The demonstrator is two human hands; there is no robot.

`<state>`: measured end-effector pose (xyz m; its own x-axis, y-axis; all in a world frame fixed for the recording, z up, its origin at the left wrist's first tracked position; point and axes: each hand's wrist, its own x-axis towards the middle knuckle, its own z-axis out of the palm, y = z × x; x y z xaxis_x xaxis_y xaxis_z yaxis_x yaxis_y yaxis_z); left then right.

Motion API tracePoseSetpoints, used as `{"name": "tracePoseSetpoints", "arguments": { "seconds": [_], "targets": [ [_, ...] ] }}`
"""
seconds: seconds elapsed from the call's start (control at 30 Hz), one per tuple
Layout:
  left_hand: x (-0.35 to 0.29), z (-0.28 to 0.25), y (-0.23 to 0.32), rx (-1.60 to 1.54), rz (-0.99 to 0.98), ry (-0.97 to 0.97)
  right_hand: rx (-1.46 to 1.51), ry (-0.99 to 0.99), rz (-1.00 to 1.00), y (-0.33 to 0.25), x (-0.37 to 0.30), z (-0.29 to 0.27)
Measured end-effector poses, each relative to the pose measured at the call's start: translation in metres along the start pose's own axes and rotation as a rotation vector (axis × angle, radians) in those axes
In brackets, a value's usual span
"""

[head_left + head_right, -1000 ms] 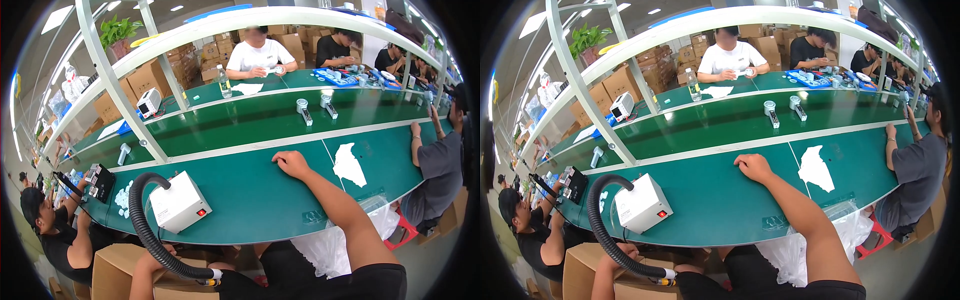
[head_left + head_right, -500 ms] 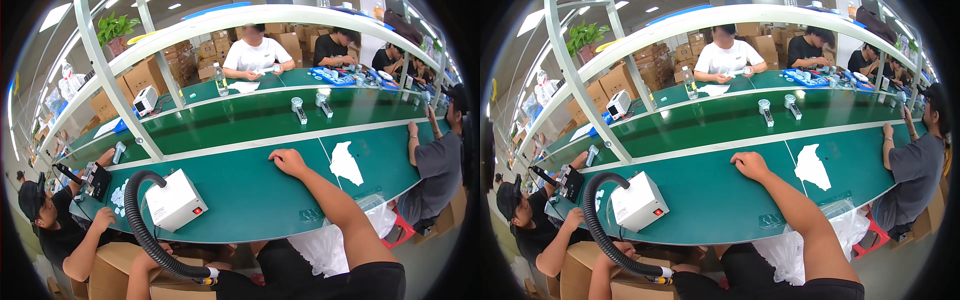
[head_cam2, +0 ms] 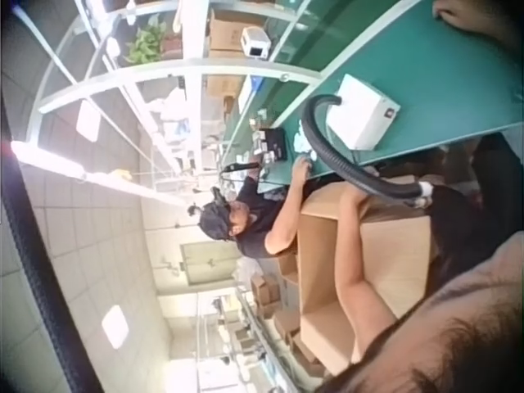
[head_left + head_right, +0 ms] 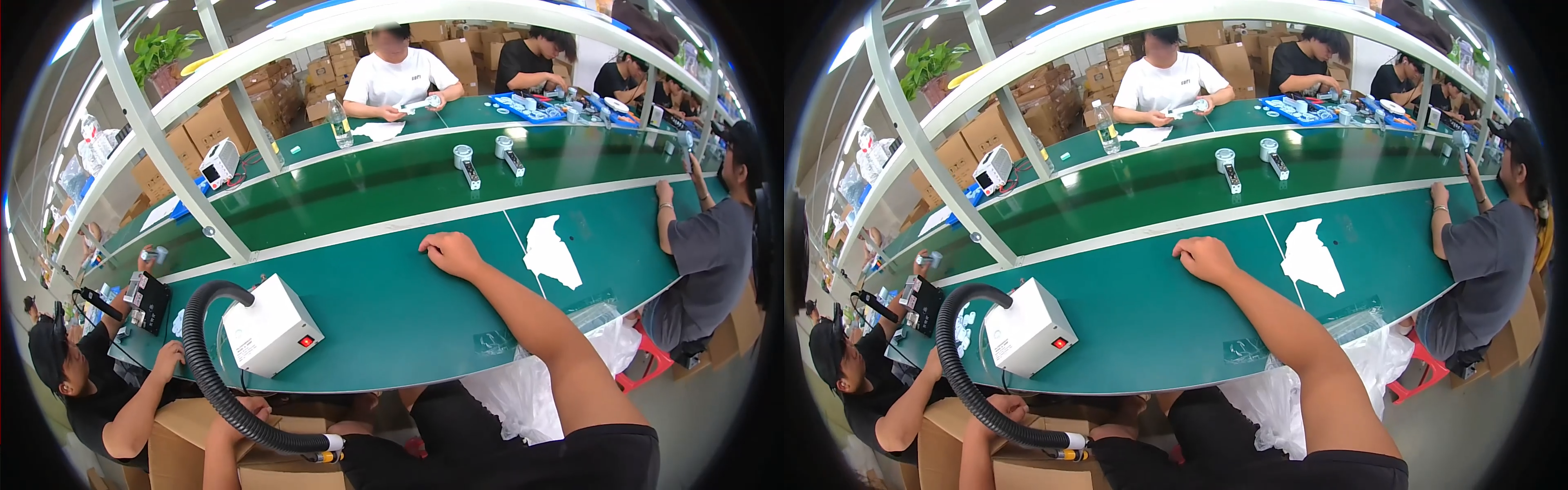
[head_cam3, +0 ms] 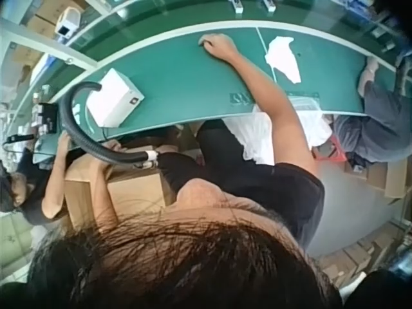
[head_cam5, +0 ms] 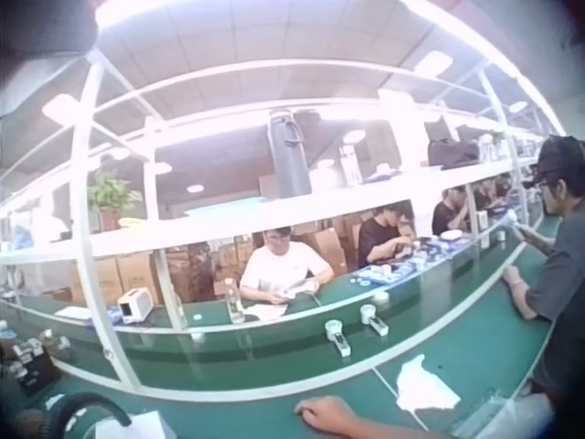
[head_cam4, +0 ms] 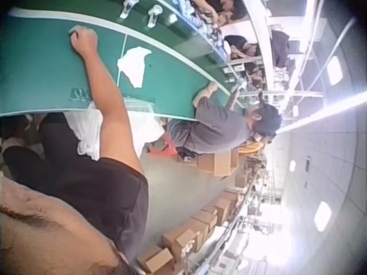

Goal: The person retrieves plastic covers from a box, picks up handheld fans from a conveyor belt, blows air over them with an air nozzle, attaches the plastic covers to the fans, and places the fans back onto the conveyor belt.

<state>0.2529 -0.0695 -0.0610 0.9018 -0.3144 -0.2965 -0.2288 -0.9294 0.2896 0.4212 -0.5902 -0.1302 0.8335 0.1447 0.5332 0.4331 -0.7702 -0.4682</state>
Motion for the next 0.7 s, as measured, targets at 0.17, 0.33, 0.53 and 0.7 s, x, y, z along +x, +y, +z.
{"name": "tracePoseSetpoints", "arguments": {
  "seconds": [0.17, 0.33, 0.53, 0.7],
  "targets": [
    [-0.013, 0.001, -0.001, -0.043, 0.041, 0.314, -0.015, -0.003, -0.040, -0.006, 0.002, 0.007],
    [-0.052, -0.058, 0.034, -0.054, 0.023, 0.601, -0.009, 0.029, -0.044, 0.006, -0.003, 0.003],
    [-0.149, -0.071, 0.102, 0.071, 0.081, 0.780, 0.006, 0.032, -0.060, 0.001, 0.006, 0.003],
    [-0.170, -0.065, 0.178, 0.250, -0.118, 0.352, 0.038, 0.124, -0.216, -0.003, 0.001, -0.014]
  ]
}}
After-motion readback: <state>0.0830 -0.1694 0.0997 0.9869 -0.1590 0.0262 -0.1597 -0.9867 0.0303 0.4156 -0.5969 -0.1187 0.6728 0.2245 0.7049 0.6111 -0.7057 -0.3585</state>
